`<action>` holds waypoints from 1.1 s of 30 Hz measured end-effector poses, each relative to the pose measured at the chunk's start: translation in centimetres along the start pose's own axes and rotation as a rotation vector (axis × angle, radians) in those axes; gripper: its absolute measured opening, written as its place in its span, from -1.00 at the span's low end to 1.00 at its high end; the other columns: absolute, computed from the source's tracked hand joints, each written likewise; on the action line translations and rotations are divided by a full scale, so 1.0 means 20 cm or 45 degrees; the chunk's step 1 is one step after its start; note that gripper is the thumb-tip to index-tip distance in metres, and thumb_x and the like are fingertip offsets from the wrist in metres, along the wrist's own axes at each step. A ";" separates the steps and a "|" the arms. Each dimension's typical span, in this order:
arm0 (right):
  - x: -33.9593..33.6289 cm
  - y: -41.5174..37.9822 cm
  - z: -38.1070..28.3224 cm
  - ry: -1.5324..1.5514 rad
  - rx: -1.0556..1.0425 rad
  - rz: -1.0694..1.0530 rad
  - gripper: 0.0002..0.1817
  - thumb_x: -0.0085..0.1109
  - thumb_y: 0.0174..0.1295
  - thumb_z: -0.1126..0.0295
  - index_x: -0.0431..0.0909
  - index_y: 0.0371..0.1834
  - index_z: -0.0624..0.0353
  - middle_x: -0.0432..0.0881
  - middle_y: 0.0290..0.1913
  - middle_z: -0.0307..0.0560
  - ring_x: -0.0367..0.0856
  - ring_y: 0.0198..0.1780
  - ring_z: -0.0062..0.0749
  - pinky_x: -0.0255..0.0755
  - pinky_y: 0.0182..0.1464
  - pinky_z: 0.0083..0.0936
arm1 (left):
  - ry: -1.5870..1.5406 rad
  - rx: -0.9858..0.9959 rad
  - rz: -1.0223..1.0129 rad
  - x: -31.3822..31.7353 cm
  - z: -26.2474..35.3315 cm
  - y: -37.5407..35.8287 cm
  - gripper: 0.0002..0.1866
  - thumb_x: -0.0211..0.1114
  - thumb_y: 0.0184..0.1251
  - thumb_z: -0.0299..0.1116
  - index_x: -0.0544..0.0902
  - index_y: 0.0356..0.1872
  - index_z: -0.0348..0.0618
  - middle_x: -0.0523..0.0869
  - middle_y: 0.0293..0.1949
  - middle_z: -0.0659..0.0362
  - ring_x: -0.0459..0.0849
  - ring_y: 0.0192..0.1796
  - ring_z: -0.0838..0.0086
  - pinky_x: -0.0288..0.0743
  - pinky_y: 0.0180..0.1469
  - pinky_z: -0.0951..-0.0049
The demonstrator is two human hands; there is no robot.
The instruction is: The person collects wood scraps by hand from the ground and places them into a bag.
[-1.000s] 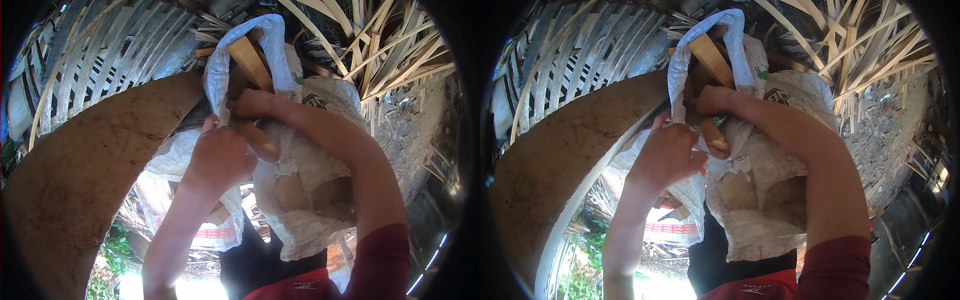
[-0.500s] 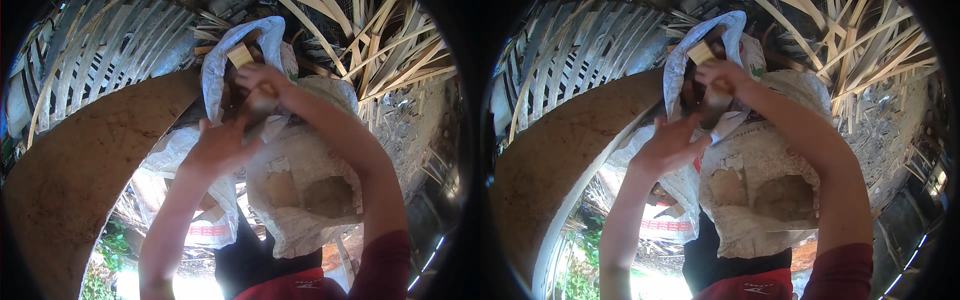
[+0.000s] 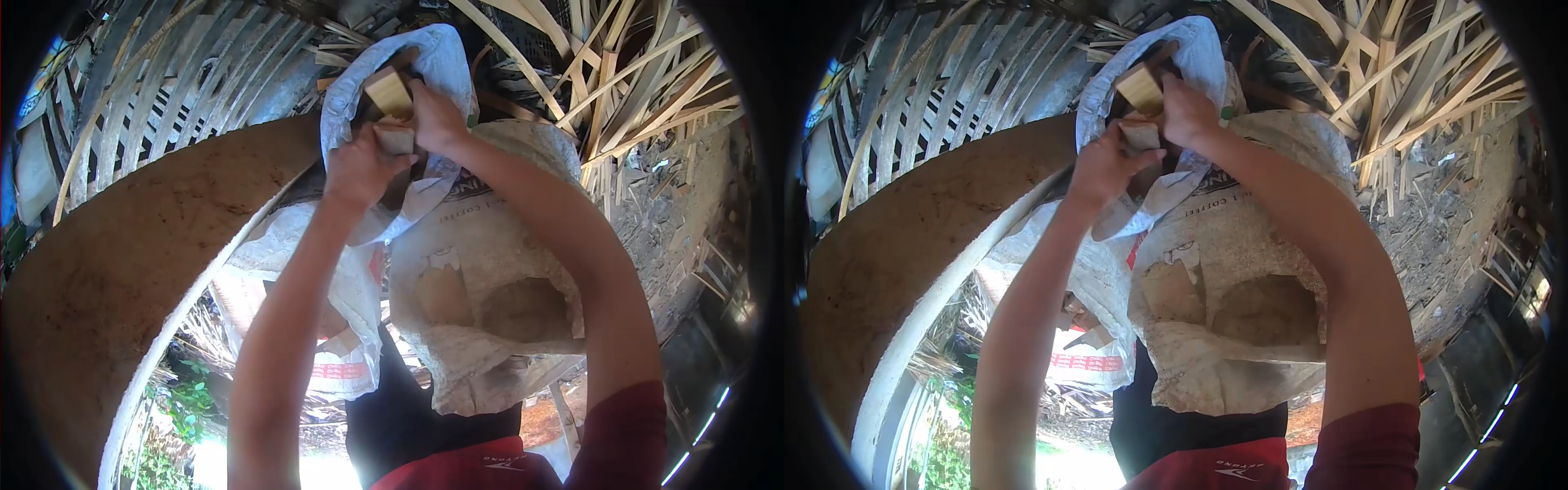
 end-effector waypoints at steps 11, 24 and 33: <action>0.25 0.06 0.13 0.792 0.121 -0.438 -0.35 0.42 0.17 0.06 0.54 0.24 0.24 0.72 0.17 0.18 0.68 0.22 0.11 0.53 0.25 -0.14 | 0.117 0.139 0.270 -0.37 0.11 0.12 -0.33 0.53 0.25 0.08 0.54 0.13 -0.25 0.79 -0.09 -0.14 0.79 -0.03 -0.07 0.64 0.05 0.03; 0.12 -0.09 0.18 -0.644 0.034 -0.745 -0.70 0.11 0.33 0.37 0.78 -0.05 0.25 0.77 0.02 0.24 0.75 0.13 0.10 0.68 0.11 -0.13 | 0.261 0.104 0.180 -0.03 0.14 0.23 0.10 0.59 0.16 -0.10 0.05 0.58 -0.24 0.40 0.35 -0.16 0.51 0.37 -0.09 0.54 0.35 0.00; 0.17 -0.01 0.18 -1.252 -0.017 -0.596 -0.63 0.07 0.36 0.24 0.79 0.07 0.06 0.68 0.19 -0.04 0.49 0.37 -0.22 0.16 0.33 -0.12 | 0.472 0.103 0.101 0.11 0.05 0.08 0.13 0.56 0.10 -0.20 0.02 0.62 -0.28 0.48 0.24 -0.10 0.58 0.30 0.00 0.58 0.31 0.07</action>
Point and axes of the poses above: each hand's wrist, its own y-axis towards the middle knuckle, its own x-axis out of the palm, z = x × y, the point moved 10 cm from there along y, towards the middle knuckle
